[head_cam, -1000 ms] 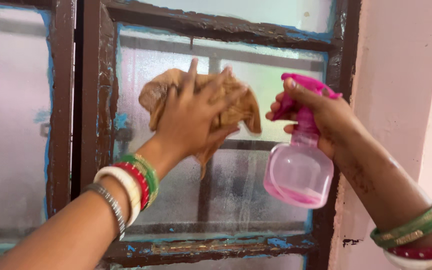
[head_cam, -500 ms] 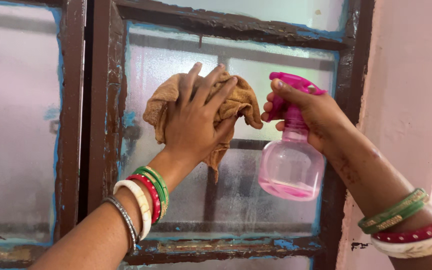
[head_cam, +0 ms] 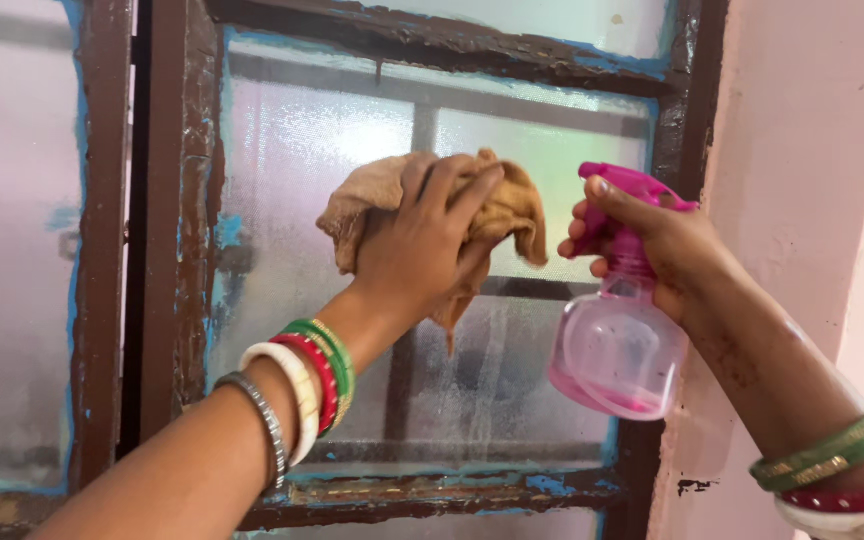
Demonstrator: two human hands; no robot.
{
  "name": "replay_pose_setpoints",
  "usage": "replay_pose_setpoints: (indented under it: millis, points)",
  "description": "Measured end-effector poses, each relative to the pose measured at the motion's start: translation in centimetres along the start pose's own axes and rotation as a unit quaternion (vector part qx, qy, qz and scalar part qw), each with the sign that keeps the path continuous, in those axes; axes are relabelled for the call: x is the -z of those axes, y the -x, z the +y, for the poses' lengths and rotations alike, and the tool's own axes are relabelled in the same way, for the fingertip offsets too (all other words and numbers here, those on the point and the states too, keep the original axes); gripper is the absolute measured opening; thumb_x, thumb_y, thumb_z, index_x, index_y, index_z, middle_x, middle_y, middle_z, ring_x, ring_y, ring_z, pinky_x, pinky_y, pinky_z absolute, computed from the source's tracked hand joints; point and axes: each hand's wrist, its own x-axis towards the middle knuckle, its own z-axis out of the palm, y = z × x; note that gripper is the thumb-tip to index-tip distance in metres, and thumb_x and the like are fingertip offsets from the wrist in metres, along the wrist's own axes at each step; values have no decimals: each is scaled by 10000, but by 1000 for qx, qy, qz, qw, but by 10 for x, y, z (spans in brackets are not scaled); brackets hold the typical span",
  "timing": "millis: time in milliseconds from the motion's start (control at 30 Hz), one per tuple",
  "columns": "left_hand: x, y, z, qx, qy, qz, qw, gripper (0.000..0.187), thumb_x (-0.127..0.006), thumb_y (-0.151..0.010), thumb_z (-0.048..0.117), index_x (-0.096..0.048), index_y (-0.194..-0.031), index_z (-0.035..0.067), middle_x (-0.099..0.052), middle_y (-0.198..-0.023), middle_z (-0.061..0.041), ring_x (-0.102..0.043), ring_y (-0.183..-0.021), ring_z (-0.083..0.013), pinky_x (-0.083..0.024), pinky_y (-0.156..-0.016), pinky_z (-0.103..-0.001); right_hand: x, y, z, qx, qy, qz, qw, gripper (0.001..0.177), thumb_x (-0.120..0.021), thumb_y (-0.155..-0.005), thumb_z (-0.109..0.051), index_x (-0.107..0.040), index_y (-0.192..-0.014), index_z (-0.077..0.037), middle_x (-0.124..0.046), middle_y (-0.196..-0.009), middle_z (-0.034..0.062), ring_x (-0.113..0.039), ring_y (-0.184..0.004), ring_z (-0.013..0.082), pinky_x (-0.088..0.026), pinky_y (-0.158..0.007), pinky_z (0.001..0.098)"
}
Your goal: The person cleans a glass window pane by spraying pink liquid from a bottle onto the glass and wiping the surface with a brown cloth.
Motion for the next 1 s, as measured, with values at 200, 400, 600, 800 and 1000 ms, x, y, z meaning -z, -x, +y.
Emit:
replay_pose_setpoints:
  millis: [200,400,600,800,1000]
  points:
    - [0,-32,-12,12,0,9,1000,563,-705,-936,230,-506,-1437,67,-408,-1409,-153,-312,-1409,-388,-546,-989,-426,4,10,-4,-24,0,20,1000,343,-695,-924,-325,-652,-1163,-83,-740,-860,103,-766,-782,241,-579,-498,277]
    - [-31,-62,7,44,-31,81,995,559,-737,-914,247,-535,-1410,85,-435,-1384,-112,-363,-1370,-350,-573,-988,-436,17,10,-14,9,-11,13,1000,338,-701,-930,-333,-651,-1144,-76,-738,-873,100,-770,-789,230,-583,-499,273]
    - [-34,-23,17,-77,-19,18,997,602,-736,-869,295,-534,-1392,77,-466,-1352,-114,-414,-1342,-344,-585,-913,-428,23,21,-10,-23,13,43,999,374,-703,-968,-350,-658,-1115,-10,-743,-876,116,-750,-760,203,-577,-506,260]
    - [-22,-52,-7,-76,-60,35,995,542,-758,-920,272,-562,-1386,78,-464,-1369,-112,-404,-1334,-344,-578,-927,-432,17,34,-14,-16,8,10,1000,337,-684,-930,-329,-651,-1116,-50,-742,-856,112,-771,-753,218,-576,-477,268]
    - [-44,-78,7,-3,-26,68,997,536,-690,-886,252,-561,-1363,45,-434,-1378,-151,-363,-1362,-371,-586,-954,-405,25,31,-26,10,-5,15,1000,358,-700,-970,-319,-640,-1091,13,-736,-858,133,-764,-755,223,-578,-496,269]
